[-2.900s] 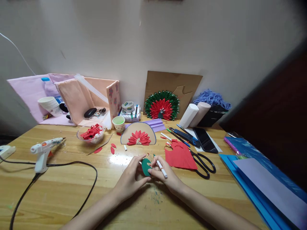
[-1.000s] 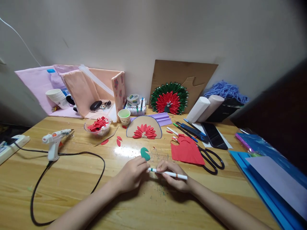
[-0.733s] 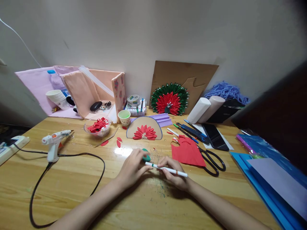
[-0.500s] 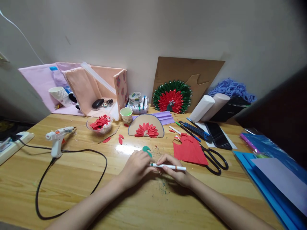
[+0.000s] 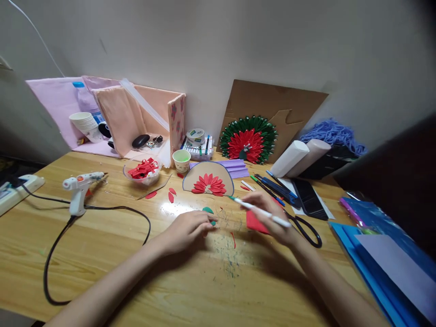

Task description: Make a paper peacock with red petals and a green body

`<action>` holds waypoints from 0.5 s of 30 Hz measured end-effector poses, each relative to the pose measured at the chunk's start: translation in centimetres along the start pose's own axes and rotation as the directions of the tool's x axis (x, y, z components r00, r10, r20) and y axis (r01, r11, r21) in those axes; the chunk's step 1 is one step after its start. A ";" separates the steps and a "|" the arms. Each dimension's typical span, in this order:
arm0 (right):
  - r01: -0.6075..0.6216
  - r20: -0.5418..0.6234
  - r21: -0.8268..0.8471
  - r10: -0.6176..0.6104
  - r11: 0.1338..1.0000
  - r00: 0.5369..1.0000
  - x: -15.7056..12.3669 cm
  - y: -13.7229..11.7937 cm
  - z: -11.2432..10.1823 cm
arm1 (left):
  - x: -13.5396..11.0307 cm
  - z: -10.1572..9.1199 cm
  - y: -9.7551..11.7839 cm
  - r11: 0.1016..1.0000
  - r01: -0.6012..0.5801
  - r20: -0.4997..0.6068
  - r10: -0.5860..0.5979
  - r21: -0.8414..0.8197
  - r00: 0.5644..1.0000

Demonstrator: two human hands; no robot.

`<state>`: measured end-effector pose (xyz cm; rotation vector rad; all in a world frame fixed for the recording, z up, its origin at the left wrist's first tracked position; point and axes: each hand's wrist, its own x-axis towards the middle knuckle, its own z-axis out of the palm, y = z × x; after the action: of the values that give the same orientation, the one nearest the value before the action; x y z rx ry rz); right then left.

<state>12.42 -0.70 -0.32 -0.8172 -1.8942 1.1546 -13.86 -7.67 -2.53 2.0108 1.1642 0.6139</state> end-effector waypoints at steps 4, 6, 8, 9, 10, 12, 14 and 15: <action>-0.123 0.102 0.074 0.115 0.990 0.988 1.4 3.1 4.7 | 0.2 1.1 -1.1 0.942 -0.130 0.009 0.134 0.310 0.991; -0.204 0.122 0.164 0.186 0.965 0.975 1.4 4.4 5.9 | 0.2 1.4 -1.3 0.909 -0.153 0.022 0.156 0.388 0.987; -0.250 0.162 0.197 0.220 0.948 0.962 1.1 5.1 6.3 | 0.2 1.5 -1.3 0.890 -0.167 0.034 0.169 0.424 0.985; -0.255 0.184 0.188 0.221 0.949 0.958 0.9 5.3 6.3 | 0.2 1.5 -1.3 0.887 -0.165 0.037 0.165 0.432 0.986; -0.250 0.202 0.167 0.215 0.954 0.955 0.8 5.4 6.3 | 0.2 1.4 -1.3 0.887 -0.158 0.036 0.158 0.434 0.987; -0.230 0.214 0.118 0.201 0.966 0.956 0.6 5.4 6.3 | 0.2 1.3 -1.2 0.894 -0.142 0.030 0.143 0.425 0.989; -0.211 0.200 0.106 0.187 0.972 0.962 0.6 5.3 6.3 | 0.2 1.3 -1.1 0.901 -0.133 0.023 0.136 0.412 0.990; -0.203 0.198 0.107 0.180 0.973 0.964 0.7 5.3 6.3 | 0.1 1.3 -1.0 0.904 -0.131 0.022 0.134 0.406 0.991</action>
<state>7.37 -0.81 -6.91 -0.8617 -1.9001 1.5017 -13.44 -7.64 -4.15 2.4582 1.2446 0.4704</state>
